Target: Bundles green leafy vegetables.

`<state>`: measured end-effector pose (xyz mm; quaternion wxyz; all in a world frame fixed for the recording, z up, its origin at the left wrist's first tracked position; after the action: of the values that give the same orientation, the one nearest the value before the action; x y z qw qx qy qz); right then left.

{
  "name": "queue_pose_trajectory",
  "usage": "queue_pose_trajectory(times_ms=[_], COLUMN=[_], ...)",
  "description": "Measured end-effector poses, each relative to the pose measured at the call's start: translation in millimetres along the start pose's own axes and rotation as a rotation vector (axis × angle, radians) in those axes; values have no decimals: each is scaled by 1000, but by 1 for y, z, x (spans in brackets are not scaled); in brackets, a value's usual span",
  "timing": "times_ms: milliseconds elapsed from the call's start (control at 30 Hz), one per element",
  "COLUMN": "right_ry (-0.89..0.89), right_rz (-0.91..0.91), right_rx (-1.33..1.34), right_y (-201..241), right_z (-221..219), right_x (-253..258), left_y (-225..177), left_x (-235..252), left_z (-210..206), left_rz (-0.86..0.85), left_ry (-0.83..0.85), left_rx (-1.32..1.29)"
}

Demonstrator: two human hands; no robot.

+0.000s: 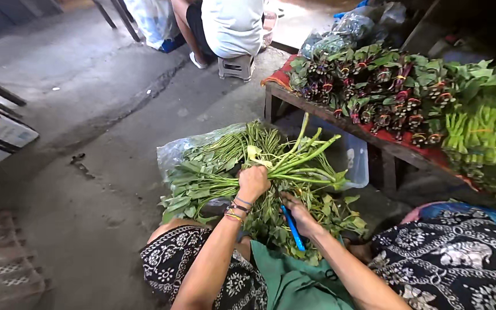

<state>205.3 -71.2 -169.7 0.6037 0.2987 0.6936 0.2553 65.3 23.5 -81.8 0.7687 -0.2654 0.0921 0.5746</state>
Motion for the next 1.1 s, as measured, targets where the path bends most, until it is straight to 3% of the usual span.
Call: queue_pose_trajectory(times_ms=[167,400,833,1100], right_ry=[-79,-64,-103,-229], right_rz=[-61,0,-160,-59], right_rx=[30,79,301,164], right_y=[-2,-27,-60,-66], right_z=[1,8,3,8], right_x=[7,15,11,13], left_y=[-12,-25,-37,-40], left_x=[-8,-8,-2,-2], left_z=[-19,-47,-84,-87], left_rz=[-83,-156,-223,-227], left_ry=[69,115,188,183], left_rx=[34,68,132,133])
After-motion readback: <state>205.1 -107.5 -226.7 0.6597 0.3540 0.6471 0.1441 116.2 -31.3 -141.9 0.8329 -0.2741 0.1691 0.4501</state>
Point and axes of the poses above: each hand's wrist, its own x-axis towards the middle knuckle, its own z-axis out of the back of the hand, y = z × x, the point moved 3 cm from there along x, towards the middle knuckle, and after that the axes turned 7 degrees about -z, right-handed, at the moved point
